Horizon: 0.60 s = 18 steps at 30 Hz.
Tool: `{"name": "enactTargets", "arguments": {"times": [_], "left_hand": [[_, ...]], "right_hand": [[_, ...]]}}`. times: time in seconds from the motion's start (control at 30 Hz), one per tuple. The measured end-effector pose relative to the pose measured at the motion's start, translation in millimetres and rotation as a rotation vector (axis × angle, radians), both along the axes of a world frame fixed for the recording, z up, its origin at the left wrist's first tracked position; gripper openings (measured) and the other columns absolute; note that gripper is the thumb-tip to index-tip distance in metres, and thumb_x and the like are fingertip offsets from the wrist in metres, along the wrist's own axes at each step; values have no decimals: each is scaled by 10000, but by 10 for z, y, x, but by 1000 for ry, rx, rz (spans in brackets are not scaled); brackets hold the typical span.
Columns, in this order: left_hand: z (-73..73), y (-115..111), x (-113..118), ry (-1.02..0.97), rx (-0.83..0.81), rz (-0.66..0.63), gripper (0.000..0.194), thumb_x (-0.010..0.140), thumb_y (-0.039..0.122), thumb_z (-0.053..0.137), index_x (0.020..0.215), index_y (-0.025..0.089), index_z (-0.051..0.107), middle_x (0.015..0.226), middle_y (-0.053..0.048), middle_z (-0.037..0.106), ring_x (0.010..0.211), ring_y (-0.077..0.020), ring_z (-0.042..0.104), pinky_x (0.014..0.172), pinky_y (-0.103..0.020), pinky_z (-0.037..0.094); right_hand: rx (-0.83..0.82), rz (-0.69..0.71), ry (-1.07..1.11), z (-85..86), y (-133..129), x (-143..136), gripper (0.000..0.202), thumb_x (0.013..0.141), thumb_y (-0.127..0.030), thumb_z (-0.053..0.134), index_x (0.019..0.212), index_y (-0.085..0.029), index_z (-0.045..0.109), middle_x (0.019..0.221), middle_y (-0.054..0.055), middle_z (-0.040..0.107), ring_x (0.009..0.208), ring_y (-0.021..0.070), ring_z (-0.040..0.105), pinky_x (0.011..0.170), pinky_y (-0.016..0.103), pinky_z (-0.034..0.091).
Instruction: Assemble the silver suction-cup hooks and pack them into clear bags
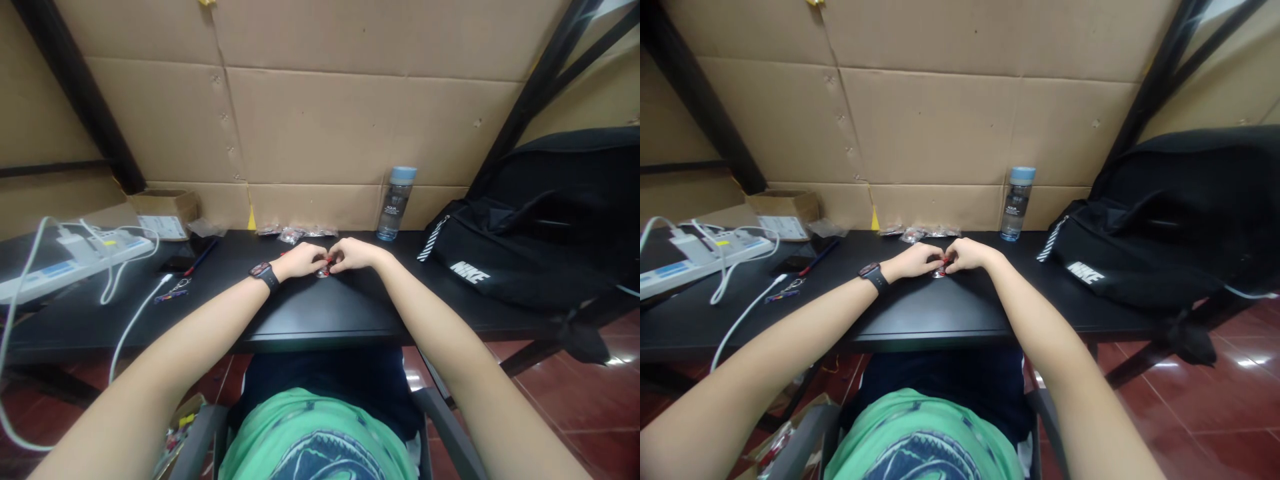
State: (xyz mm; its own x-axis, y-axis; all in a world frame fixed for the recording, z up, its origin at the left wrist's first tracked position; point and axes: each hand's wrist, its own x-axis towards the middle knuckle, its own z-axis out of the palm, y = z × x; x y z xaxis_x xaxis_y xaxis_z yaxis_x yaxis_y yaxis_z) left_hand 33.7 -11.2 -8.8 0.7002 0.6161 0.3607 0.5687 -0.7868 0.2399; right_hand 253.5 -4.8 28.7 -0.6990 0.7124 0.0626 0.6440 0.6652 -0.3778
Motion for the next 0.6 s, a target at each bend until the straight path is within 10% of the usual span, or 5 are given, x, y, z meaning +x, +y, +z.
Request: {"name": "enactTargets", "arguments": {"times": [0.6], "left_hand": [[106, 183, -364, 41, 48, 155, 200, 905, 283, 567, 860, 194, 741, 792, -49, 769, 686, -192, 682, 652, -268, 458]], "right_hand": [[40, 105, 49, -128, -24, -217, 298, 753, -333, 860, 1019, -202, 834, 939, 46, 798, 789, 186, 714, 730, 253, 500]]}}
